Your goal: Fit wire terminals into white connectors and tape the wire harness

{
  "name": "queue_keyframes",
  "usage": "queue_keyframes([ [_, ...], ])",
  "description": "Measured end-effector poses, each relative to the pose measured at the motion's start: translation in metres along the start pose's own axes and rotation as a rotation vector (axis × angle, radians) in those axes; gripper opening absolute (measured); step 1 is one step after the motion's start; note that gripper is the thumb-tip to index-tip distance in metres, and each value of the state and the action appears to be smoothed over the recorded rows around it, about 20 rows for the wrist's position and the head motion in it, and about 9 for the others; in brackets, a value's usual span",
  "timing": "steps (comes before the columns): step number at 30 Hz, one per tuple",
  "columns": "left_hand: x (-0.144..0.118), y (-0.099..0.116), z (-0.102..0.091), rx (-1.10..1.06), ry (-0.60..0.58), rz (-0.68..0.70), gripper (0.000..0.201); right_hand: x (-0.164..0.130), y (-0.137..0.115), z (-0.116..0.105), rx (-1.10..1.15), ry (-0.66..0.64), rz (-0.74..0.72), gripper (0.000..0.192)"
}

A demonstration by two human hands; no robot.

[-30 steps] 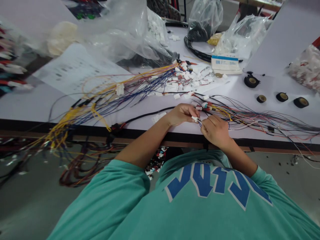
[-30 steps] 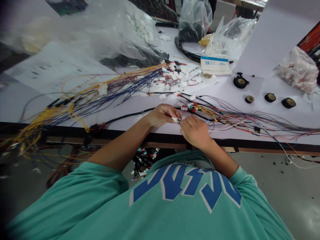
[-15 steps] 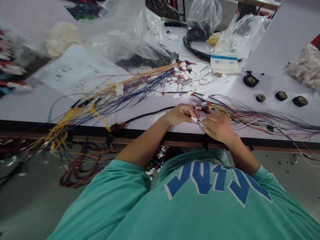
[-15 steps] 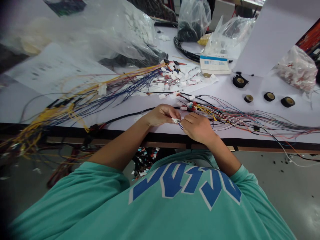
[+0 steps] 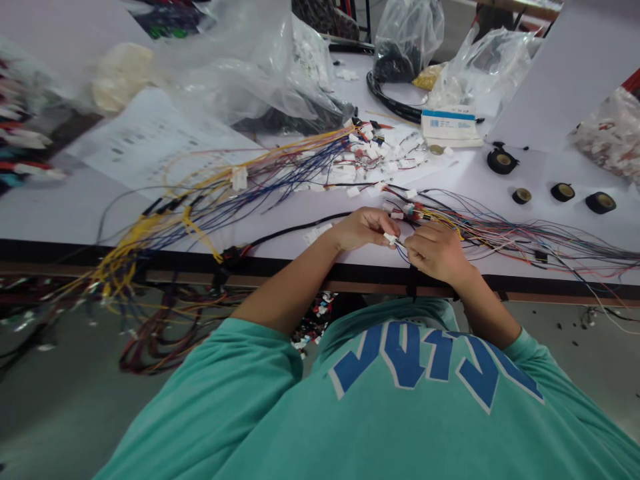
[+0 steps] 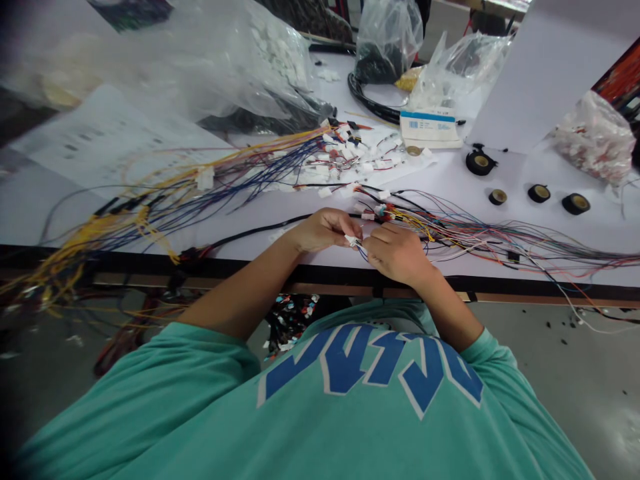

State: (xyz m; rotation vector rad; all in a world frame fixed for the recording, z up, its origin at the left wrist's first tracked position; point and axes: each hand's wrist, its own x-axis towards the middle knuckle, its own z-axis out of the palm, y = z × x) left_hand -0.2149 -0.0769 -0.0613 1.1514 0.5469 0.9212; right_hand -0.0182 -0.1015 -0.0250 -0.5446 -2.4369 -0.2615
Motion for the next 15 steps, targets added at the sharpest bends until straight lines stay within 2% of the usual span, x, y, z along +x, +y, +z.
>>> queue_keyframes([
  [5,0.0,0.001,0.001,-0.02,0.004,-0.008,0.033,0.0,-0.004,0.002,-0.084,0.034,0.067,0.025],
  [10,-0.001,0.002,0.003,-0.008,0.022,-0.024,0.034,0.0,-0.012,0.004,-0.181,0.008,0.097,0.024],
  [15,-0.001,0.0,0.003,-0.005,0.034,0.007,0.034,-0.002,-0.024,0.009,-0.26,0.016,0.201,0.023],
])
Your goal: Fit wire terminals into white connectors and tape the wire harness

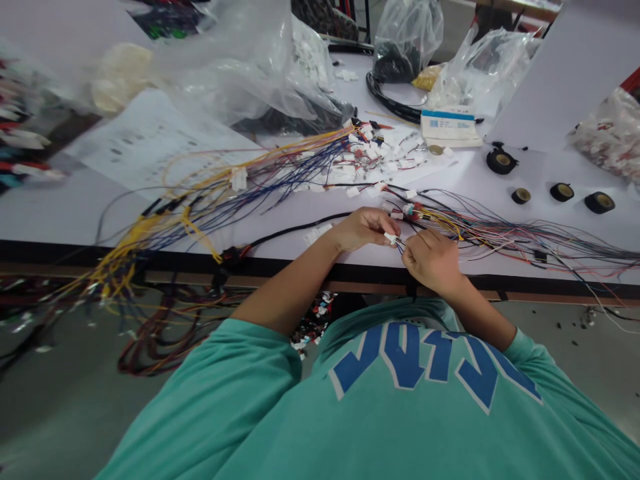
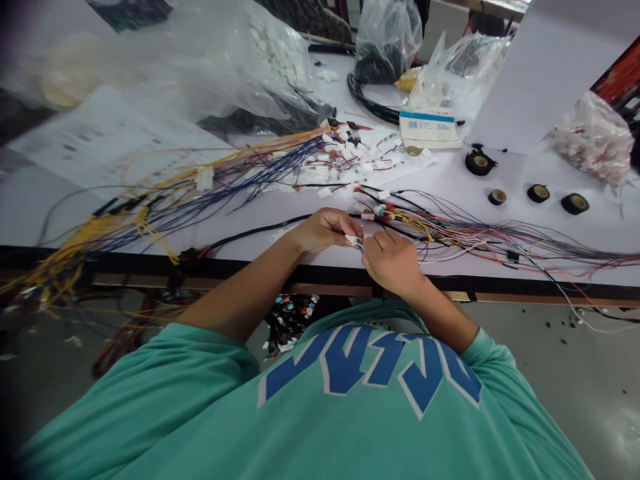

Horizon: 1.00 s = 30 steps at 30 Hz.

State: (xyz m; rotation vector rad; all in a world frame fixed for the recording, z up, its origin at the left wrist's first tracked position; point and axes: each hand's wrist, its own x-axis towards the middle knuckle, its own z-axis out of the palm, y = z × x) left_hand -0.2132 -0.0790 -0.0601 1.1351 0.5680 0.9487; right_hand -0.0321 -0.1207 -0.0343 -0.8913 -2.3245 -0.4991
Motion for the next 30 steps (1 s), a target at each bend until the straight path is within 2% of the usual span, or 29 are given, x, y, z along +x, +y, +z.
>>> queue_keyframes([
  [5,-0.001,-0.002,0.003,0.024,0.006,0.006,0.033,-0.002,-0.008,0.004,-0.056,0.041,0.035,0.024],
  [10,-0.001,-0.002,0.006,0.017,0.021,-0.017,0.035,-0.003,-0.006,0.012,0.049,0.041,0.061,0.022],
  [15,-0.001,-0.003,0.005,0.025,0.035,-0.051,0.038,-0.005,0.0,0.016,0.306,-0.089,0.241,0.016],
  [19,-0.001,-0.003,0.003,0.048,0.025,-0.088,0.038,-0.005,0.003,0.013,0.522,-0.118,0.325,0.012],
  [24,-0.001,-0.004,0.004,0.074,0.035,-0.088,0.039,-0.005,0.0,0.016,0.514,-0.169,0.393,0.013],
  [30,-0.002,-0.003,0.003,0.123,0.053,-0.083,0.038,-0.002,-0.004,0.019,0.489,-0.305,0.398,0.012],
])
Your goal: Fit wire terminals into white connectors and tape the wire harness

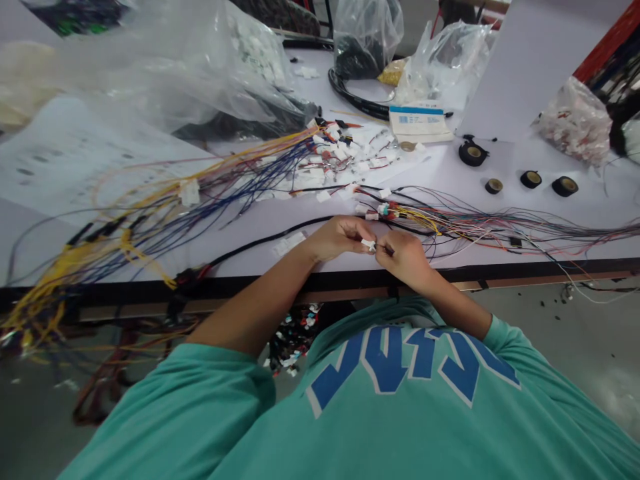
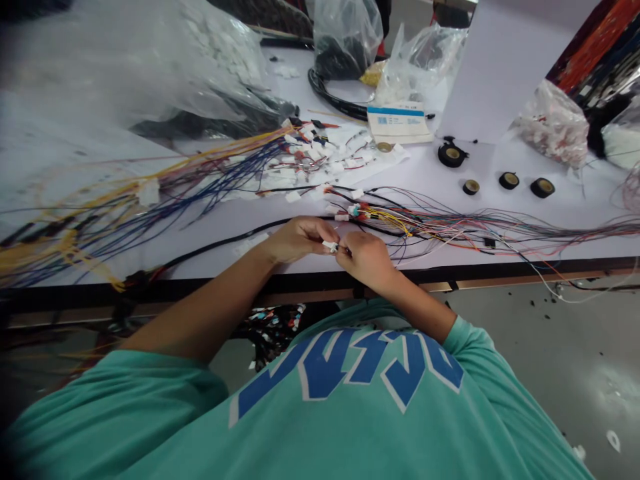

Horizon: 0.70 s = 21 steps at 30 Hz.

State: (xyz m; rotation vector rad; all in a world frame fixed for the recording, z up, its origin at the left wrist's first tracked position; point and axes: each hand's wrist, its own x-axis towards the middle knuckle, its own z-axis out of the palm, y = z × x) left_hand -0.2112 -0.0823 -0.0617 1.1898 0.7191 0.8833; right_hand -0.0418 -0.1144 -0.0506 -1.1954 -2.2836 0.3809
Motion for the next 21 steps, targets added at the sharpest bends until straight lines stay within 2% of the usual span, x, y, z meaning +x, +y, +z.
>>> queue_keyframes([
  [3,-0.002,0.008,-0.006,0.085,-0.039,-0.053,0.035,0.0,-0.001,-0.008,-0.007,-0.105,-0.011,0.012],
  [6,-0.007,0.02,-0.014,0.192,-0.063,-0.123,0.029,-0.006,0.006,-0.025,-0.055,-0.18,-0.078,0.016],
  [9,-0.01,0.028,-0.021,0.241,-0.079,-0.201,0.026,-0.019,0.024,-0.048,-0.134,-0.14,-0.101,0.021],
  [12,-0.012,0.03,-0.024,0.302,-0.1,-0.276,0.028,-0.042,0.053,-0.074,-0.111,-0.018,-0.045,0.024],
  [14,-0.012,0.03,-0.026,0.363,-0.121,-0.32,0.027,-0.06,0.076,-0.095,-0.06,0.107,0.098,0.021],
  [15,-0.012,0.029,-0.027,0.396,-0.134,-0.338,0.026,-0.069,0.089,-0.105,-0.093,0.221,0.248,0.018],
  [18,-0.011,0.029,-0.028,0.474,-0.144,-0.377,0.028,-0.088,0.128,-0.136,-0.238,0.408,0.479,0.024],
  [19,-0.011,0.03,-0.028,0.487,-0.135,-0.383,0.028,-0.092,0.139,-0.144,-0.341,0.429,0.598,0.024],
  [21,-0.01,0.031,-0.027,0.497,-0.103,-0.39,0.028,-0.095,0.157,-0.156,-0.475,0.378,0.716,0.024],
])
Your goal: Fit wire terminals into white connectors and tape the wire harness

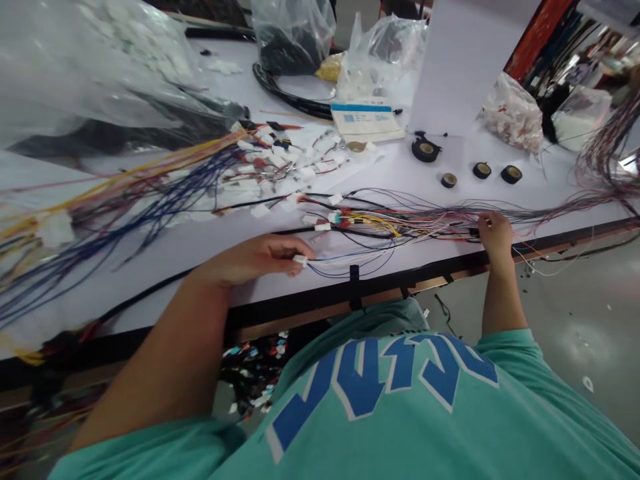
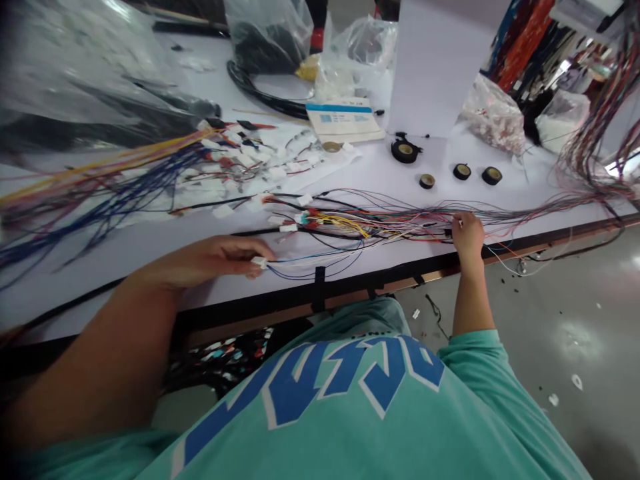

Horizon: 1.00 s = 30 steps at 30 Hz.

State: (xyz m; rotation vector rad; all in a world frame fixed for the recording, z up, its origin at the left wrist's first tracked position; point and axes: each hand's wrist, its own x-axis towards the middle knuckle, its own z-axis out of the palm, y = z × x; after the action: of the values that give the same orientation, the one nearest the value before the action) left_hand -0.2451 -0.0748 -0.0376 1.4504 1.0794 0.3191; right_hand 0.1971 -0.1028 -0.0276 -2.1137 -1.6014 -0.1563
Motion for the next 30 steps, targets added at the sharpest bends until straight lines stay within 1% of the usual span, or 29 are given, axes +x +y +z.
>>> queue_keyframes([
  [2,0.0,0.002,0.001,-0.007,0.024,-0.019,0.027,0.009,0.008,-0.001,-0.077,-0.075,-0.003,0.026],
  [5,-0.001,0.004,0.002,-0.023,0.04,-0.036,0.027,0.014,0.01,-0.006,-0.031,-0.218,-0.029,0.026],
  [7,-0.001,0.004,0.002,-0.019,0.035,-0.031,0.028,0.017,0.009,-0.01,-0.001,-0.302,-0.015,0.025],
  [11,-0.001,0.005,0.001,0.007,0.03,-0.025,0.029,0.025,0.002,-0.013,-0.124,-0.368,0.02,0.025],
  [15,-0.001,0.005,0.001,0.002,0.014,-0.022,0.029,0.038,-0.006,-0.007,-0.191,-0.434,-0.054,0.025],
  [17,-0.001,0.004,0.0,-0.014,0.027,-0.034,0.029,0.041,-0.007,-0.005,-0.173,-0.42,-0.075,0.023],
  [20,-0.001,0.003,0.0,-0.025,0.036,-0.038,0.027,0.041,-0.006,-0.004,-0.089,-0.309,-0.071,0.021],
  [22,0.0,0.003,0.0,-0.025,0.023,-0.026,0.026,0.038,-0.005,-0.003,-0.021,-0.248,-0.035,0.02],
  [26,0.001,0.004,0.001,-0.042,0.018,-0.031,0.027,0.033,-0.005,0.001,0.09,-0.201,0.057,0.02],
  [30,0.001,0.004,0.001,-0.05,0.025,-0.013,0.027,0.034,-0.007,0.005,0.146,-0.166,0.08,0.02],
])
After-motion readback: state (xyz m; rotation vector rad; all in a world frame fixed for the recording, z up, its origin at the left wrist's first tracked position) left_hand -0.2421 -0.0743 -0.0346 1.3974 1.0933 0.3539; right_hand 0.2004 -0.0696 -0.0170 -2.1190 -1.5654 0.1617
